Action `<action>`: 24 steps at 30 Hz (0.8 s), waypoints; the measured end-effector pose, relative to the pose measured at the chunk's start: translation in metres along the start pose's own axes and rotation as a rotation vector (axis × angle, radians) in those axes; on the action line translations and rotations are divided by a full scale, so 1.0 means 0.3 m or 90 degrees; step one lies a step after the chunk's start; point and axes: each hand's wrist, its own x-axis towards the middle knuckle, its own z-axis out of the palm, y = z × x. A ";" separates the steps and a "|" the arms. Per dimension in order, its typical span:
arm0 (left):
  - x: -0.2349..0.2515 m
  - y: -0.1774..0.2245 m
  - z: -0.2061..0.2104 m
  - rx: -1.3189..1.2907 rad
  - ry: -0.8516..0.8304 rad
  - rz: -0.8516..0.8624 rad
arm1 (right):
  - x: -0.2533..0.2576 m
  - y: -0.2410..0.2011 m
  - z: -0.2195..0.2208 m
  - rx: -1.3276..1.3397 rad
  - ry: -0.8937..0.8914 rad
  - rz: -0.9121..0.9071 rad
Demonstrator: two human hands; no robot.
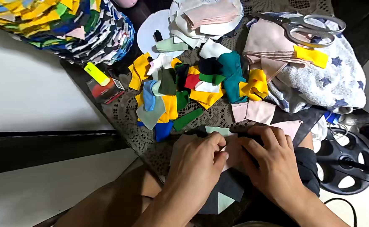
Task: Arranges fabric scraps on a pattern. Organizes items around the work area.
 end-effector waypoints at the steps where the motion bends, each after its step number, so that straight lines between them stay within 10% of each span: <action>1: -0.008 -0.006 -0.009 -0.007 -0.013 -0.010 | 0.000 0.001 0.001 -0.004 0.002 -0.001; 9: -0.035 -0.007 -0.043 0.102 -0.030 -0.072 | -0.004 0.003 0.004 -0.011 0.007 -0.009; 14: -0.061 0.017 0.021 0.103 0.132 0.083 | -0.005 0.038 -0.067 0.021 0.078 0.004; 24: -0.087 -0.117 0.167 0.195 0.054 0.402 | 0.032 0.281 -0.267 -0.098 0.029 0.037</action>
